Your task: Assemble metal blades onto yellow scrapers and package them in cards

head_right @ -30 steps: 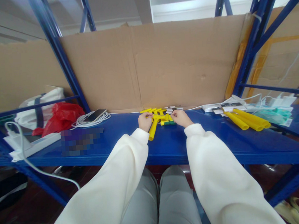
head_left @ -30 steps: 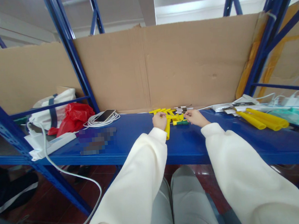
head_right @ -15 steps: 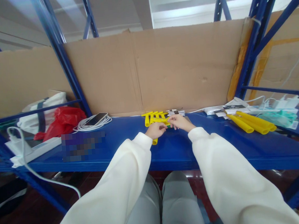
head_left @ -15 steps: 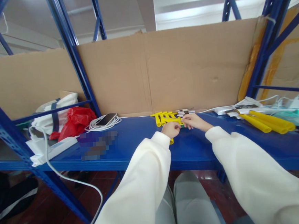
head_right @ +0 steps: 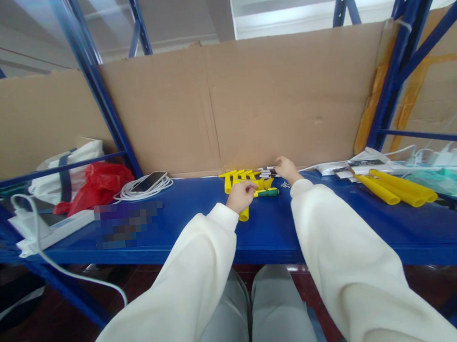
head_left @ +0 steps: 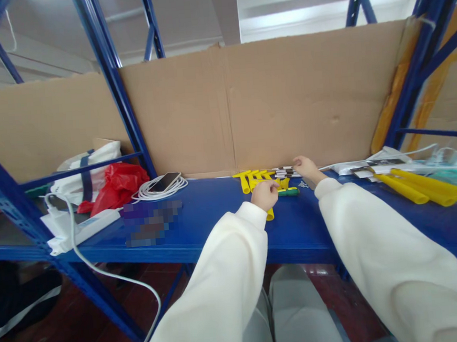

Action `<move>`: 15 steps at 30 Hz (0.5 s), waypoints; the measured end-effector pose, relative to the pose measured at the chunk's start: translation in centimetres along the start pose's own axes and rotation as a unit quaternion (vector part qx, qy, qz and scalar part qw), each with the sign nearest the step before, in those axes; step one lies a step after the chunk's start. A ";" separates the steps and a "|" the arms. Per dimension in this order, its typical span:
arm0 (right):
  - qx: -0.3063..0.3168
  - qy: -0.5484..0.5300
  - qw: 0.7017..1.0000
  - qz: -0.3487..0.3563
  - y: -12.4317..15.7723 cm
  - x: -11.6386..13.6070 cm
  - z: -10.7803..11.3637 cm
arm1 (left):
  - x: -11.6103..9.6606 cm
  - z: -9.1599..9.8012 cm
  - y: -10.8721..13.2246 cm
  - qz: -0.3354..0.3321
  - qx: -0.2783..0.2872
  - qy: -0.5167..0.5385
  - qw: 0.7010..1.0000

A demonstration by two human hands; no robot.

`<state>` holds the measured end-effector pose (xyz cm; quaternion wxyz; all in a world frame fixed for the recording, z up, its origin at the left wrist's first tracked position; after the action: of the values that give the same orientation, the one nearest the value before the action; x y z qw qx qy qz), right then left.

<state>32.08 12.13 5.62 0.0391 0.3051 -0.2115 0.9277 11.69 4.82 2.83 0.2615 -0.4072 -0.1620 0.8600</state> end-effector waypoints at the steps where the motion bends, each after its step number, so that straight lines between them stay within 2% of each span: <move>1: 0.003 0.025 1.000 0.003 -0.2 0.1 -0.4 | 0.0 0.2 0.0 -0.001 -0.012 0.003 1.000; 4: -0.006 0.083 0.996 0.006 -0.3 0.5 -1.5 | -0.2 0.5 0.1 -0.006 -0.025 0.000 1.000; 7: -0.016 0.087 0.996 0.003 0.1 0.8 -2.1 | -0.5 0.6 0.1 -0.006 -0.026 -0.009 1.000; 11: -0.048 0.039 0.998 -0.004 0.7 0.8 -1.4 | -0.7 0.8 0.2 0.000 -0.027 -0.007 1.000; 15: -0.097 -0.071 0.993 -0.008 1.3 0.4 0.3 | -0.6 1.2 0.2 0.008 -0.032 0.013 0.999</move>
<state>31.66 10.76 5.60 0.0603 0.3665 -0.3000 0.8786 10.99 4.20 3.79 0.2438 -0.4280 -0.1829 0.8509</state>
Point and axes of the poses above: each hand's wrist, its own y-axis away from the middle knuckle, its own z-axis out of the back of the hand, x = y × z, the point moved 8 cm from there along -y, towards the middle knuckle, and after that the axes turned 6 degrees about x, right-handed, at the moved point
